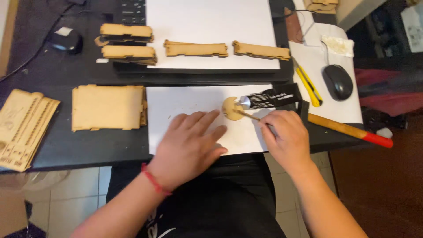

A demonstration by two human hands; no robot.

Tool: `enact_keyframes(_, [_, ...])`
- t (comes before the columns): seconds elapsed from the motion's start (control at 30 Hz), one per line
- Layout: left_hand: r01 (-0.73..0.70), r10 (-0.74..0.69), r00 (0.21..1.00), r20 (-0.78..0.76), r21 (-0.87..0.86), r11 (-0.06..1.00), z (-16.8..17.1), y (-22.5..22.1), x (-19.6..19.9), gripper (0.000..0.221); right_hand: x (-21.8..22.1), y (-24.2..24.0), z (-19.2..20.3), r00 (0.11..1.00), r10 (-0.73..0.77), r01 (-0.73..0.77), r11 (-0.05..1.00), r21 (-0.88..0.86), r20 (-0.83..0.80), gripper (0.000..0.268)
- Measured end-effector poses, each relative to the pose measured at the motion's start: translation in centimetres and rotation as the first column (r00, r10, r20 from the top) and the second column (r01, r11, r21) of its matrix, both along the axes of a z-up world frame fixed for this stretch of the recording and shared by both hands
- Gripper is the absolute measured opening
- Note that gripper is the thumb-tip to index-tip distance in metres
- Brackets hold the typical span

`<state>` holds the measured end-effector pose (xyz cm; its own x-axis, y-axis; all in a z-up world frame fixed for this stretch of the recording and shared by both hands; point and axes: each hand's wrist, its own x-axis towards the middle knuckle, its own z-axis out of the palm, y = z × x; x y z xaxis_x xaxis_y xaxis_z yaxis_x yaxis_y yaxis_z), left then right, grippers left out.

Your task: Assembling a laser-cut wooden box by applying glue and fitting pieces together

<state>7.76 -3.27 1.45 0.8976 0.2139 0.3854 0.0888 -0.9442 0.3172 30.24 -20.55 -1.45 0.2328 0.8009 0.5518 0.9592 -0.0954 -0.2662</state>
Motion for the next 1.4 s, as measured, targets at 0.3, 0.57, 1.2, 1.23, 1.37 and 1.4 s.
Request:
enact_keyframes(0.3, [-0.362,0.361,0.932,0.032,0.068,0.93,3.4,11.1,-12.7,0.043,-1.8,-0.2,0.0,0.988,-0.124,0.104,0.977,-0.185,-0.098,0.009])
enact_keyframes(0.57, [-0.248,0.273,0.904,-0.329,0.117,0.962,1.4,14.9,-12.7,0.078,-2.6,0.3,0.1,0.978,-0.148,0.114,0.97,-0.216,-0.147,0.012])
enact_keyframes(1.2, [-0.111,0.149,0.927,-0.344,0.128,0.986,2.3,15.5,-12.8,0.055,-1.9,0.1,-1.5,0.989,-0.091,0.075,0.988,-0.138,-0.116,0.014])
enact_keyframes(1.23, [-0.086,0.114,0.948,-0.298,0.106,0.991,2.4,15.5,-13.0,0.043,-2.0,-0.1,-1.5,0.987,-0.131,0.116,0.982,-0.15,-0.093,0.014])
enact_keyframes(1.37, [-0.057,0.074,0.965,-0.251,0.074,0.996,3.4,15.0,-13.5,0.025,-2.1,-0.2,-2.1,0.99,-0.108,0.097,0.989,-0.109,-0.094,0.012])
enact_keyframes(1.4, [-0.056,0.073,0.976,-0.205,0.089,0.995,3.5,14.9,-13.5,0.018,-2.0,-0.4,-2.3,0.99,-0.114,0.105,0.988,-0.114,-0.081,0.012])
